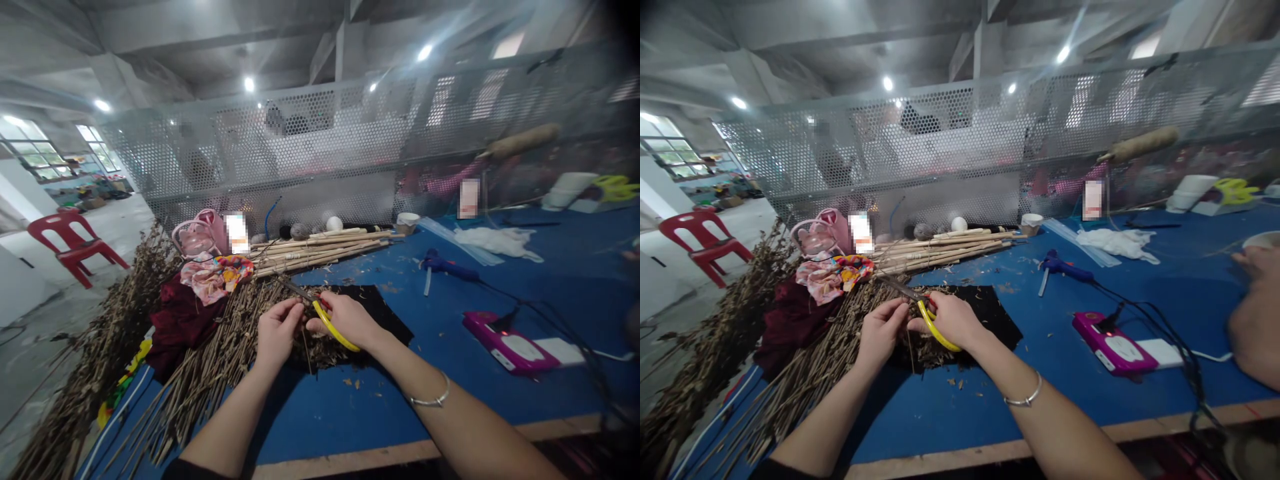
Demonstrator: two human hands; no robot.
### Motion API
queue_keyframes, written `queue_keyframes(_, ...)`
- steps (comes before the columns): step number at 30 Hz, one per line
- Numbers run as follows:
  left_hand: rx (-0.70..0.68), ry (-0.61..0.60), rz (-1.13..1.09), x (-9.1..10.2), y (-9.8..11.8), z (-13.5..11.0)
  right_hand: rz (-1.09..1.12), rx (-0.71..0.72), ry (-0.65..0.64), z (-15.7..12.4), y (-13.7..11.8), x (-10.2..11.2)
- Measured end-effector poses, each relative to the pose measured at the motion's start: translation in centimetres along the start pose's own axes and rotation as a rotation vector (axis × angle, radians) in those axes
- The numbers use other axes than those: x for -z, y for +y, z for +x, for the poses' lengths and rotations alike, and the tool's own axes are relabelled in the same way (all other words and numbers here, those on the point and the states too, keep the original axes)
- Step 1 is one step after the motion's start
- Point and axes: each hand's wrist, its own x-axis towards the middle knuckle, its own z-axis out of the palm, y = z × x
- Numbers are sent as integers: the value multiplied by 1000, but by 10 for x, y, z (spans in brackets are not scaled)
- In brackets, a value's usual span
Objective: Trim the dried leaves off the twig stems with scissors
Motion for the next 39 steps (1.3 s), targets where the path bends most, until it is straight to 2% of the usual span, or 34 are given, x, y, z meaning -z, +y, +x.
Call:
queue_keyframes(9, -10, -22, 70, 2, -1, 2, 25, 83, -37, 0, 4, -6)
queue_keyframes(20, -30, -40, 126, 3, -5, 5, 2, 8, 31, 1, 2, -9)
queue_keyframes(27, 26, -92, 74, -1, -4, 0, 70, 5, 68, 0, -2, -13)
queue_keyframes(33, 10, -54, 42, -2, -1, -1, 67, 2, 87, 0, -4, -20)
queue_keyframes(39, -4, -27, 36, 0, 0, 0, 33, -8, 75, 1, -2, -17)
